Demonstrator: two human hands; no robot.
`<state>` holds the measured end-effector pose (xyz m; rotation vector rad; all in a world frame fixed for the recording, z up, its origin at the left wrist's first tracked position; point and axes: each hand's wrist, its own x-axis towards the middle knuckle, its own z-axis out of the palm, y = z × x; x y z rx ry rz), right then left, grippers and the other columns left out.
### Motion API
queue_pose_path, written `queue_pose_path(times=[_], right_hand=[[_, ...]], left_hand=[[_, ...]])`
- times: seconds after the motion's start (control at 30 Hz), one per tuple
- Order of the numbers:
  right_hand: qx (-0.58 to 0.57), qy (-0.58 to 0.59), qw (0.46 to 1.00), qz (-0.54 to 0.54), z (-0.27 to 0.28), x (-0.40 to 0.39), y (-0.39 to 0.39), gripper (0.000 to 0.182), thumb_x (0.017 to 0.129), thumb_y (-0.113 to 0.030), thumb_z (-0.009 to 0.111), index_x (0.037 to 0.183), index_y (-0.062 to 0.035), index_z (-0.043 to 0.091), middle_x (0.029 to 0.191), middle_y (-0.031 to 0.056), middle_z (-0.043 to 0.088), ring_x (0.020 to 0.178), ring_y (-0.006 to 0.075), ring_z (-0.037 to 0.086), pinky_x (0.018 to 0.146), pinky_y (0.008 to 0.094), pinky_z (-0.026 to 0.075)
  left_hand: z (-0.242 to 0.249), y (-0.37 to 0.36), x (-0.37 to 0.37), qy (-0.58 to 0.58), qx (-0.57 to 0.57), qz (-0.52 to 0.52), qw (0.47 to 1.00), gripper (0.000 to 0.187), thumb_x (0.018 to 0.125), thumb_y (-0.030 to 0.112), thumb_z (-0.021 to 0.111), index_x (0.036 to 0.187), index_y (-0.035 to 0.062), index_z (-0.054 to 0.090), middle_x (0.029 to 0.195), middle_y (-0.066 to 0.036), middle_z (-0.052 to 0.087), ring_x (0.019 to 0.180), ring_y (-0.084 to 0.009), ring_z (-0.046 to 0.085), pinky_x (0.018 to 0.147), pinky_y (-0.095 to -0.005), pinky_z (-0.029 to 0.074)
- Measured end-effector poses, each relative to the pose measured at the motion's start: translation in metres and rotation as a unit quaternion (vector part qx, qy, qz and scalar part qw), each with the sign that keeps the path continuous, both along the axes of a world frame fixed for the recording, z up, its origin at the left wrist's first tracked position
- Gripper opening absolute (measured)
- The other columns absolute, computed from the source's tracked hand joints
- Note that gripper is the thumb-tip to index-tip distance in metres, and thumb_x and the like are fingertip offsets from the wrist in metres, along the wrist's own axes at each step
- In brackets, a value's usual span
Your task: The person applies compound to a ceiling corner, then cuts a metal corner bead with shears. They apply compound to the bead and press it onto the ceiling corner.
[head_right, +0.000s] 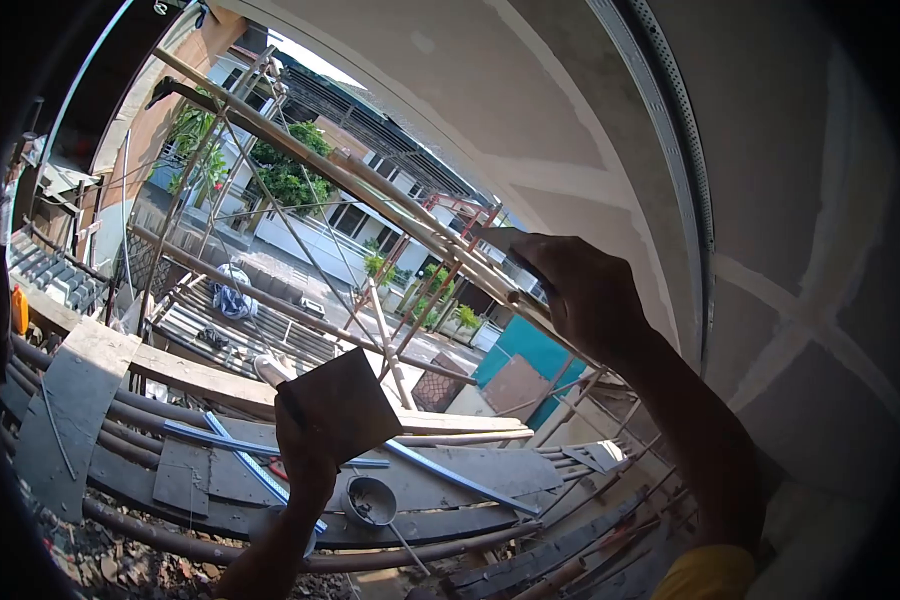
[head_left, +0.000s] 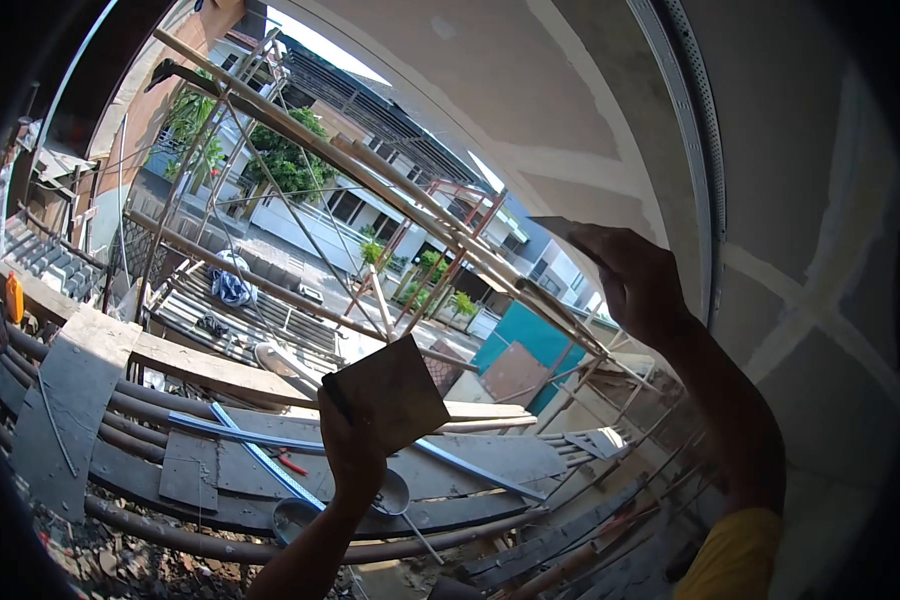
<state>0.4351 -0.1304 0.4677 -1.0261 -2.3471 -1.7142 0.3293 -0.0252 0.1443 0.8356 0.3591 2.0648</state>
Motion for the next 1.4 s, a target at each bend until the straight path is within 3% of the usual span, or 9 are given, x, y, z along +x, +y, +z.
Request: queue_pose_path(times=[0.1, 0.2, 0.37, 0.47, 0.7, 0.9, 1.2, 1.33, 1.4], right_hand=[[0.172, 0.108, 0.978, 0.039, 0.082, -0.054, -0.005, 0.025, 0.093, -0.006, 0.054, 0.115, -0.0039, 0.063, 0.088, 0.0190, 0.069, 0.079, 0.0325, 0.070, 0.074, 0.0392, 0.055], [0.352, 0.062, 0.933, 0.047, 0.161, -0.085, 0.000, 0.027, 0.092, -0.015, 0.055, 0.116, -0.0054, 0.063, 0.090, 0.0224, 0.069, 0.082, 0.0378, 0.068, 0.074, 0.0428, 0.055], [0.489, -0.054, 0.871, 0.016, 0.247, -0.111, 0.011, 0.029, 0.093, -0.017, 0.053, 0.115, -0.0006, 0.063, 0.092, 0.0251, 0.067, 0.082, 0.0369, 0.068, 0.075, 0.0432, 0.055], [0.462, -0.033, 0.884, 0.066, 0.215, -0.137, 0.017, 0.022, 0.088, -0.008, 0.051, 0.105, 0.0042, 0.059, 0.098, 0.0260, 0.064, 0.091, 0.0415, 0.064, 0.077, 0.0518, 0.052], [0.478, 0.021, 0.878, 0.022, 0.224, -0.151, 0.039, 0.022, 0.086, -0.007, 0.053, 0.104, 0.0035, 0.059, 0.094, 0.0258, 0.065, 0.087, 0.0427, 0.064, 0.076, 0.0520, 0.052], [0.495, 0.052, 0.867, -0.020, 0.219, -0.153, 0.066, 0.018, 0.091, -0.008, 0.046, 0.098, 0.0020, 0.059, 0.089, 0.0239, 0.066, 0.083, 0.0398, 0.066, 0.074, 0.0500, 0.054], [0.463, 0.029, 0.886, -0.016, 0.199, -0.153, 0.060, 0.020, 0.087, -0.003, 0.049, 0.103, -0.0021, 0.062, 0.081, 0.0224, 0.067, 0.078, 0.0384, 0.068, 0.071, 0.0515, 0.054], [0.406, 0.028, 0.913, -0.027, 0.153, -0.134, 0.037, 0.030, 0.089, -0.006, 0.051, 0.116, -0.0040, 0.062, 0.094, 0.0209, 0.068, 0.085, 0.0353, 0.067, 0.077, 0.0448, 0.054], [0.325, -0.013, 0.944, 0.053, 0.099, -0.117, 0.031, 0.033, 0.091, -0.008, 0.053, 0.123, -0.0065, 0.062, 0.096, 0.0195, 0.069, 0.080, 0.0306, 0.069, 0.073, 0.0383, 0.056]], left_hand=[[0.004, -0.008, 0.005, 0.039, 0.007, -0.005, 0.999, 0.046, 0.099, 0.038, 0.050, 0.117, -0.0033, 0.045, 0.100, -0.017, 0.053, 0.092, -0.0250, 0.051, 0.084, -0.0390, 0.043], [0.001, -0.013, 0.016, 0.052, -0.005, -0.039, 0.998, 0.044, 0.099, 0.038, 0.050, 0.115, -0.0031, 0.045, 0.098, -0.018, 0.053, 0.089, -0.0260, 0.052, 0.081, -0.0397, 0.044], [-0.002, -0.021, 0.025, 0.090, 0.002, -0.070, 0.993, 0.027, 0.098, 0.019, 0.049, 0.114, -0.0031, 0.043, 0.096, -0.023, 0.055, 0.086, -0.0363, 0.055, 0.076, -0.0428, 0.045], [0.001, -0.032, 0.020, 0.119, 0.017, -0.080, 0.990, 0.027, 0.098, 0.019, 0.048, 0.114, -0.0036, 0.043, 0.094, -0.025, 0.055, 0.087, -0.0375, 0.056, 0.077, -0.0446, 0.045], [0.003, -0.041, 0.019, 0.131, -0.004, -0.101, 0.986, 0.030, 0.097, 0.022, 0.050, 0.113, -0.0027, 0.042, 0.094, -0.027, 0.057, 0.088, -0.0444, 0.058, 0.075, -0.0475, 0.045], [0.002, -0.042, 0.017, 0.125, 0.013, -0.110, 0.986, 0.034, 0.097, 0.026, 0.053, 0.115, -0.0018, 0.043, 0.093, -0.025, 0.059, 0.087, -0.0410, 0.060, 0.075, -0.0472, 0.046], [0.001, -0.034, 0.017, 0.107, 0.014, -0.110, 0.988, 0.035, 0.098, 0.025, 0.051, 0.115, -0.0038, 0.042, 0.095, -0.024, 0.056, 0.088, -0.0358, 0.058, 0.077, -0.0441, 0.046], [-0.001, -0.023, 0.018, 0.101, 0.051, -0.073, 0.991, 0.037, 0.099, 0.026, 0.051, 0.117, -0.0044, 0.042, 0.099, -0.021, 0.055, 0.089, -0.0295, 0.057, 0.076, -0.0402, 0.048], [-0.006, -0.010, 0.025, -0.017, 0.041, -0.174, 0.984, 0.039, 0.098, 0.028, 0.054, 0.119, -0.0036, 0.042, 0.103, -0.017, 0.055, 0.090, -0.0227, 0.056, 0.075, -0.0345, 0.049]])
